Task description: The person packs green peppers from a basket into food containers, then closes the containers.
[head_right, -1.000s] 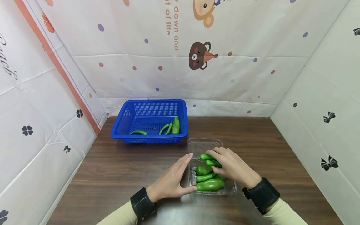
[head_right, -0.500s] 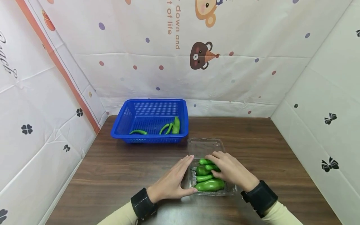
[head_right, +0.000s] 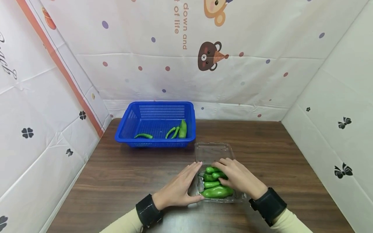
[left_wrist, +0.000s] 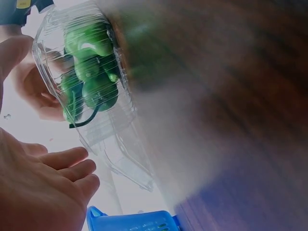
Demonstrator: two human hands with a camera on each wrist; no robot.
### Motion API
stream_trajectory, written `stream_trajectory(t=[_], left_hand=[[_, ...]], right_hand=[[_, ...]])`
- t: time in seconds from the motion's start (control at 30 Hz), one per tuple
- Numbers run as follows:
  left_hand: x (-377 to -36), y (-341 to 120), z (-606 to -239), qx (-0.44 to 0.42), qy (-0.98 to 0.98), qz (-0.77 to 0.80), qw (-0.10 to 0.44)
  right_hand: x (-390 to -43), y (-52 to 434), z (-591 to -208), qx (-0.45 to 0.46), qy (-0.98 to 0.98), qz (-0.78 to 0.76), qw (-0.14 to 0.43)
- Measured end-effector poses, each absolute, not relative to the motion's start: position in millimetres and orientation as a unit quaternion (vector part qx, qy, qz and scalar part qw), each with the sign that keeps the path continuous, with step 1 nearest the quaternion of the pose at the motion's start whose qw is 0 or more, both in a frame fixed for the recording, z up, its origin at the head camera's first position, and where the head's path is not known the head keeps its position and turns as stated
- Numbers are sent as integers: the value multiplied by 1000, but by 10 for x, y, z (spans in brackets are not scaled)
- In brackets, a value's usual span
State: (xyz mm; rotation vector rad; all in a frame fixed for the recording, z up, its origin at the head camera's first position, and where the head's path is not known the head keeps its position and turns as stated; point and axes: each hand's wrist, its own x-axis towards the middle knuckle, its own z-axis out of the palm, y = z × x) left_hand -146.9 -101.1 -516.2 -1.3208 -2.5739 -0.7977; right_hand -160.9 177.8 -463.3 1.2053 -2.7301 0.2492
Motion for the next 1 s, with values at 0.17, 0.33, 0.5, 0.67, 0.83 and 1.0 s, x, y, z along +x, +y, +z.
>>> stream_trajectory(t=[0.17,0.33,0.5,0.67,0.83,1.0], left_hand=[[-1473,-1010,-5155,-441,-856,-261,65],[-1474,-1010,-5155,-440,-857,-261,61],[-1473,-1015,-5152,-438,-858,-260,56],[-1470,-1016,-5144,-435,-861,-257,52],[-1468,-1018,-5147,-436,-861,-256,53],[-1464,-1024,-5153,-438,-860,-255,55]], right_hand=[[-1611,1773,-4635,398,-912,76,64],[-1609,1774,-4633,394,-915,70,59],[-1609,1771,-4628,394,-915,66,61],[-1606,1767,-4627,393,-915,63,63],[-1606,1762,-4636,394,-915,65,62],[-1605,1766,-4642,398,-913,69,62]])
